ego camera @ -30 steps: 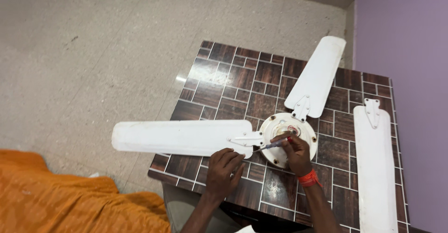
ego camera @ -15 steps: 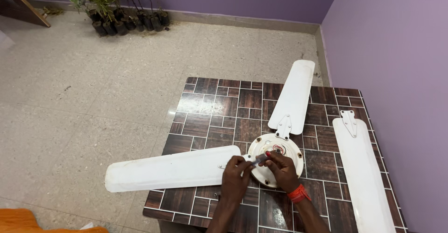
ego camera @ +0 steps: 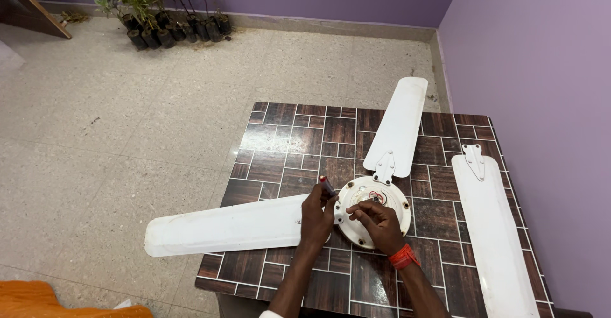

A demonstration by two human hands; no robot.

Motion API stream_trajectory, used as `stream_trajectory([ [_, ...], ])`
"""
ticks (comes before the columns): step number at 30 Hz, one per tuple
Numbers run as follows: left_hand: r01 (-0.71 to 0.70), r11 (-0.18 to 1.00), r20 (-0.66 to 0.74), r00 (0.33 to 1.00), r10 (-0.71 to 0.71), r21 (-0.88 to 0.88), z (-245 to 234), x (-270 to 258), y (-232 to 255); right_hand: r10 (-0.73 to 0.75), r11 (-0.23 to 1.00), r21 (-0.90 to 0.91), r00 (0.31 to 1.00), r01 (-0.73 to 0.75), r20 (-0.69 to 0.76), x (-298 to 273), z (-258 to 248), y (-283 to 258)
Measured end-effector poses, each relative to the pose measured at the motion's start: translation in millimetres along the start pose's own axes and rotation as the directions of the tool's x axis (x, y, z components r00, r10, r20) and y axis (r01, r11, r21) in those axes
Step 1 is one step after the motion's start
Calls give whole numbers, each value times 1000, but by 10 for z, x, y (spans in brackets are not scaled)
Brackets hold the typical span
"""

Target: The person uses a screwdriver to loosen and remove screws from the central hub of a ceiling fan, detaching one fan blade. The fan is placed on a tiled table during the process.

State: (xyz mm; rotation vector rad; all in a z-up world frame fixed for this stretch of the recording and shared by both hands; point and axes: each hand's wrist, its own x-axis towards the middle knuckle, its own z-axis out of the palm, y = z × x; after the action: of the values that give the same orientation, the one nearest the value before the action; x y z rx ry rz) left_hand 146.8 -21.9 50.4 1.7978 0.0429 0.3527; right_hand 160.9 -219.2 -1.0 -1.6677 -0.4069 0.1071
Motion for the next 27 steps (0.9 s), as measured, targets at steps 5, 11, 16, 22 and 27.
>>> stream_trajectory([
  [5, -18, 995, 26, 1000, 16, 95, 7, 9, -27, 3, 1000, 13, 1000, -3, -6, 8, 2, 2],
  [11, -18, 992, 50, 999, 12, 123, 5, -11, -77, 17, 1000, 25, 1000, -17, -6, -1, -7, 21],
  [16, 5, 987, 87, 996, -19, 160, -10, -1, -17, 8, 1000, 24, 1000, -8, 4, -2, -21, 54],
  [22, 51, 974, 132, 988, -82, 222, -42, 7, 118, 3, 999, 45, 1000, -3, 1, -12, -20, 44],
  [27, -152, 972, 86, 987, 139, 177, -16, 10, 50, 19, 999, 32, 1000, -19, -1, -5, -3, 12],
])
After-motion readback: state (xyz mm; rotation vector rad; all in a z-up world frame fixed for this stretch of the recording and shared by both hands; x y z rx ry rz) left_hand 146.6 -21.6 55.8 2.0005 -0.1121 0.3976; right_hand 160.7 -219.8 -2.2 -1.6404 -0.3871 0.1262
